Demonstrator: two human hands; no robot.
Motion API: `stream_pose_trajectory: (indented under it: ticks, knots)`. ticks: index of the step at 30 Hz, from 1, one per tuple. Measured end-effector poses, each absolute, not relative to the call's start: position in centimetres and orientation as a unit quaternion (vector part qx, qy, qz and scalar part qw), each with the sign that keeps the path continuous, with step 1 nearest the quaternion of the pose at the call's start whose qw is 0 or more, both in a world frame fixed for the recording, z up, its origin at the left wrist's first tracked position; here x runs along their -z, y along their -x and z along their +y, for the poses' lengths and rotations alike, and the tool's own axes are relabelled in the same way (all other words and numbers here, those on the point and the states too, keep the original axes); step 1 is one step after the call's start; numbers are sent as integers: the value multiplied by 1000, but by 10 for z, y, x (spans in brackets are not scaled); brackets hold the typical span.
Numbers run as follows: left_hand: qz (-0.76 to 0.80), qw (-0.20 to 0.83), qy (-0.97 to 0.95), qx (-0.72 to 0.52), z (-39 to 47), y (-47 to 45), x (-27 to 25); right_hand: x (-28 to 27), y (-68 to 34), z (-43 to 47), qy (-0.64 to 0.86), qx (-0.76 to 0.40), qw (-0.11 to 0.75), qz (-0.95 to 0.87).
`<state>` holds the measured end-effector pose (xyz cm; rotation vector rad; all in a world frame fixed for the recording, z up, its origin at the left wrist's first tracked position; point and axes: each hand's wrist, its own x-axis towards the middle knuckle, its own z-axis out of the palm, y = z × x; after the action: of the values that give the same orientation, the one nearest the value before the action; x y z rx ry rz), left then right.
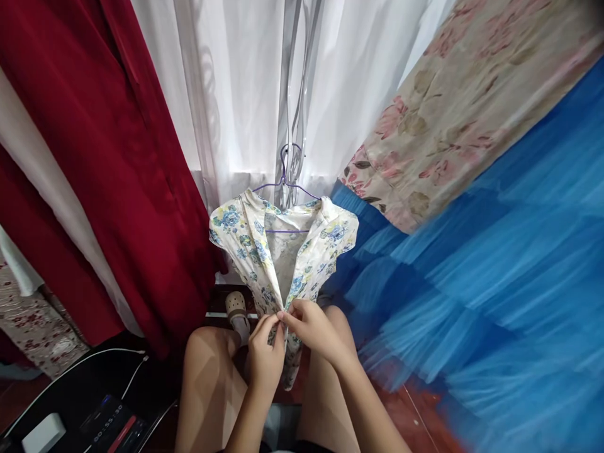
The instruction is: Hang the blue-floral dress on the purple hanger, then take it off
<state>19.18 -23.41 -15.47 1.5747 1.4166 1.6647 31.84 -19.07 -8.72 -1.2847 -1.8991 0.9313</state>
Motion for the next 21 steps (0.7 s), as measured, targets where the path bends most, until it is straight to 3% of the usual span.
stream_pose_trajectory:
  ticks: [9, 17, 21]
  knots:
    - [514, 271, -576, -574, -239, -193, 153, 73, -317, -196, 410, -602, 425, -537]
    - [514, 280, -604, -541, -225, -220, 143, -40, -288, -87, 362, -496, 586, -529]
    - [506, 278, -649, -495, -227, -228, 152, -64, -267, -62, 335, -476, 635, -508]
